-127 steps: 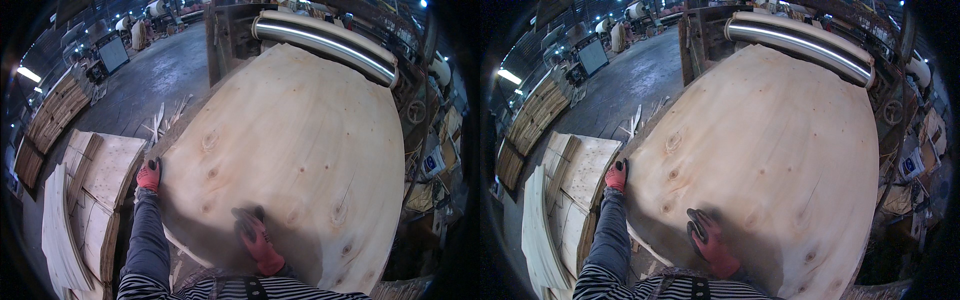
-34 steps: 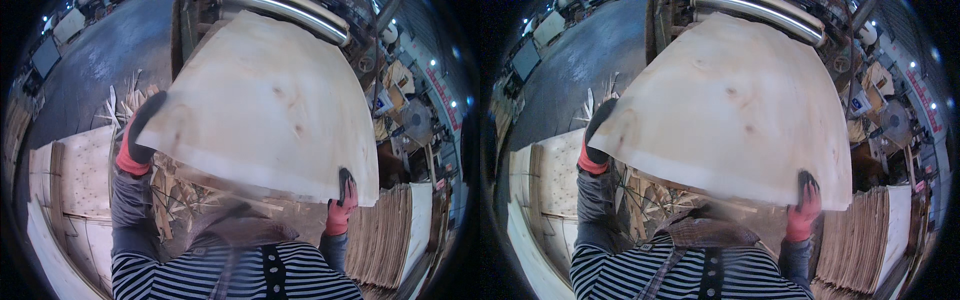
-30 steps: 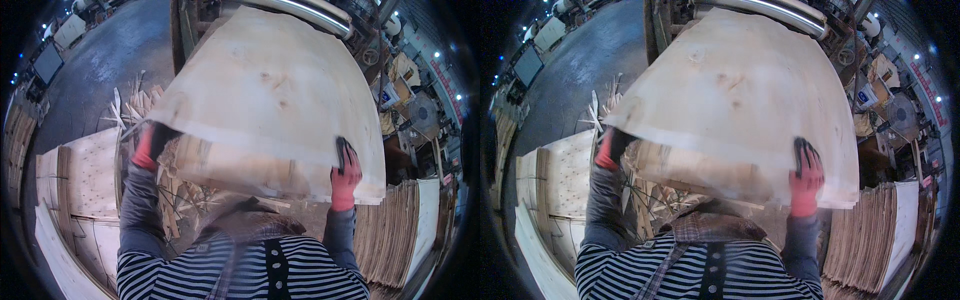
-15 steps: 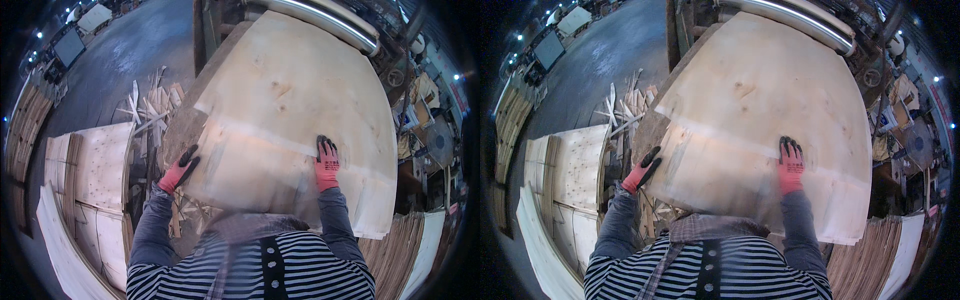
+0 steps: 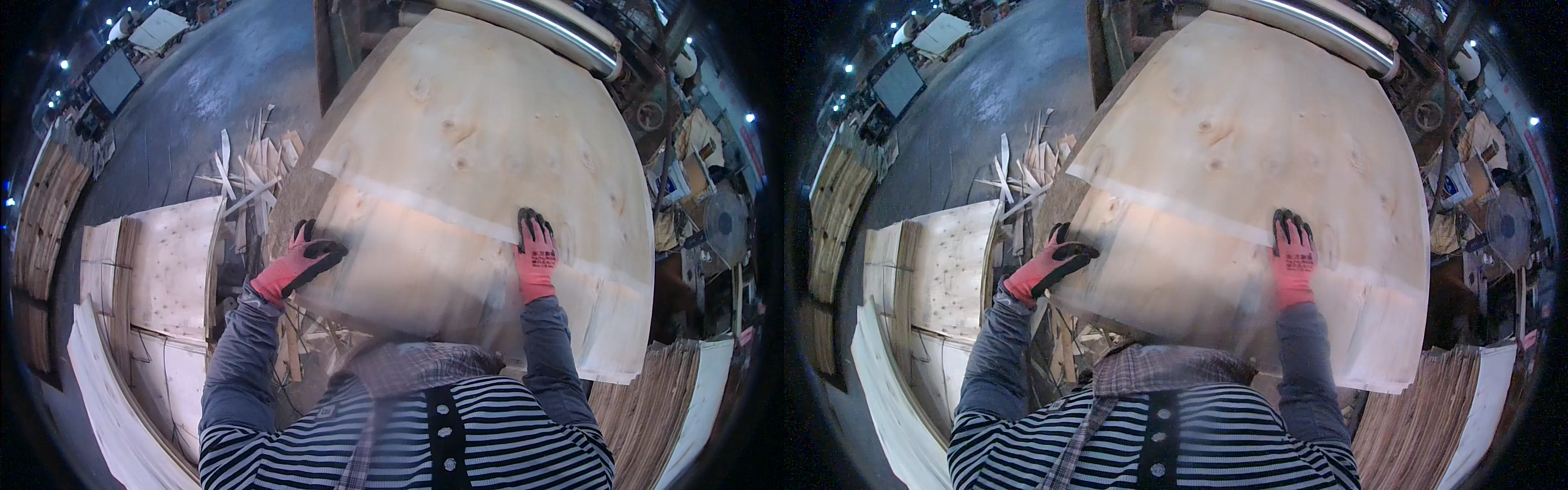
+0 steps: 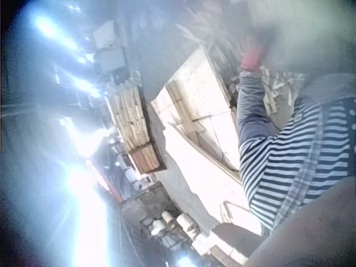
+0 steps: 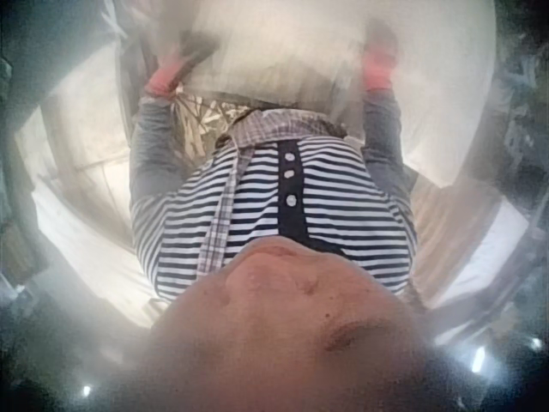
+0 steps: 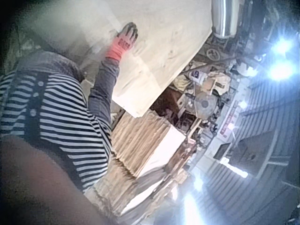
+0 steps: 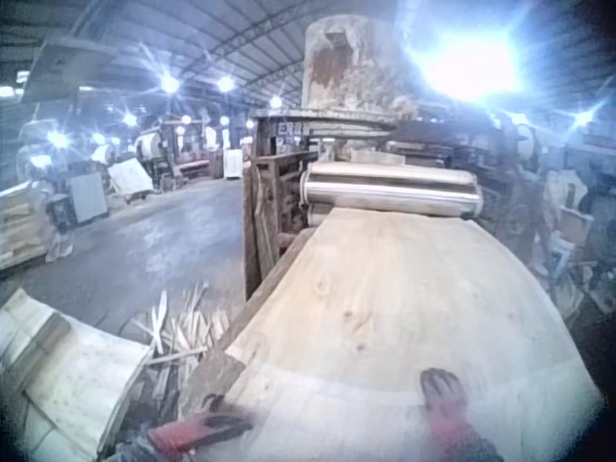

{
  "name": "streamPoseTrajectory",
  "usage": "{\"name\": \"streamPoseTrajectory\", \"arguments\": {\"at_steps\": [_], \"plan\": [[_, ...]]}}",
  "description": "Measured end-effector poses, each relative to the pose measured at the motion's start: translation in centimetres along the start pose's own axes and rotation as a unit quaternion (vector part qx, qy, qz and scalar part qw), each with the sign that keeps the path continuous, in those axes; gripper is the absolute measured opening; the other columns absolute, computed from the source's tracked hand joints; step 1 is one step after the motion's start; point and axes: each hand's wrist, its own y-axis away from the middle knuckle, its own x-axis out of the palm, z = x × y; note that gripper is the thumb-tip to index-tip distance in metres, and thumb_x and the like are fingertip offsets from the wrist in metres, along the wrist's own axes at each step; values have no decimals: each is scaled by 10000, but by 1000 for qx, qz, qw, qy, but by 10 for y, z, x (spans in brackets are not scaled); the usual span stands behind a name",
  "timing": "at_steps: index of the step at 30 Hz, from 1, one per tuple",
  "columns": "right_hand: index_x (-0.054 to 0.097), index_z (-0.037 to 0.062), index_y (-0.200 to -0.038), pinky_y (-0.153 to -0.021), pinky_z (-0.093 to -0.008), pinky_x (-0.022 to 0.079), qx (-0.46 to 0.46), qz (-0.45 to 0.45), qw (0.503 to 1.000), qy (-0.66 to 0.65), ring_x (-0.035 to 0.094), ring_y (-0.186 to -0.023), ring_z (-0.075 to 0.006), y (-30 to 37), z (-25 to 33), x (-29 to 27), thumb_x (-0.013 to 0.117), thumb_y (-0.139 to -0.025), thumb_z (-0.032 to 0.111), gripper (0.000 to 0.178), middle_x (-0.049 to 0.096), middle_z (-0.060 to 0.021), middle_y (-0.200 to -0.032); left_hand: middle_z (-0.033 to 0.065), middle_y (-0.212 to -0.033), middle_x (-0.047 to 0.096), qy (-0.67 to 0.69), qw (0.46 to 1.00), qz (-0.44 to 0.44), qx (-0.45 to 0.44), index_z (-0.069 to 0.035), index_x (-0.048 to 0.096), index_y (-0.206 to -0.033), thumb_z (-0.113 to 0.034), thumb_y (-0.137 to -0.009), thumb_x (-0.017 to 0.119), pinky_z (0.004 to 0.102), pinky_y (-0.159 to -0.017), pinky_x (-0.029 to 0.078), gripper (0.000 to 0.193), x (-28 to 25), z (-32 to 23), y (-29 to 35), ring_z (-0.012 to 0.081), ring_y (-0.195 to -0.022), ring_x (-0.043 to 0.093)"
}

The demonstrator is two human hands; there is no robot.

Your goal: The person feeds large wood veneer sheets through a rolling glue-application machine and then stacks the treated sheets onto a pile.

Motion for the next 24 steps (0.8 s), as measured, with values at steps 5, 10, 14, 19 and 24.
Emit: {"name": "streamPoseTrajectory", "arguments": {"at_steps": [5, 10, 14, 19, 24], "plan": [[450, 202, -1216, -959, -365, 338, -6, 0, 1000, 13, 438, -1100, -230, 2, -7, 3, 651, -659, 305, 601, 452, -45, -1229, 223, -1299, 313, -295, 935, -189, 56, -62, 377, -1255, -365, -713, 618, 416, -1005, 248, 666, 9, -58, 14, 371, -1235, 238], [461, 203, -1206, -959, -366, 338, -14, -22, 1000, 7, 438, -1098, -232, 3, -2, 2, 649, -661, 302, 585, 456, -40, -1220, 162, -1200, 466, 129, 982, -134, -13, 0, 291, -1284, -301, -775, 609, 335, -955, 333, 672, 20, 25, -6, 258, -1130, 428], [473, 200, -1197, -951, -372, 343, -9, -24, 1000, 8, 439, -1099, -237, 3, -1, 1, 653, -657, 298, 577, 466, -37, -1210, 96, -1131, 512, 299, 947, -115, -26, 2, 292, -1288, -149, -826, 574, 256, -890, 387, 562, 17, 32, -14, 146, -1008, 501], [480, 189, -1196, -948, -382, 345, -5, -40, 999, -4, 436, -1106, -251, 3, -2, 3, 663, -649, 273, 583, 473, -44, -1208, 92, -1079, 533, 325, 941, -89, -9, -12, 322, -1280, -192, -809, 602, 259, -881, 383, 577, 5, 24, -16, 142, -984, 503], [479, 181, -1198, -952, -375, 344, -6, -24, 1000, -7, 438, -1104, -252, 1, -1, -2, 652, -659, 276, 573, 468, -49, -1212, 144, -1144, 499, -44, 985, -140, 91, -39, 314, -1292, -301, -761, 641, 309, -912, 363, 676, 17, 15, -15, 199, -1059, 474]]}}
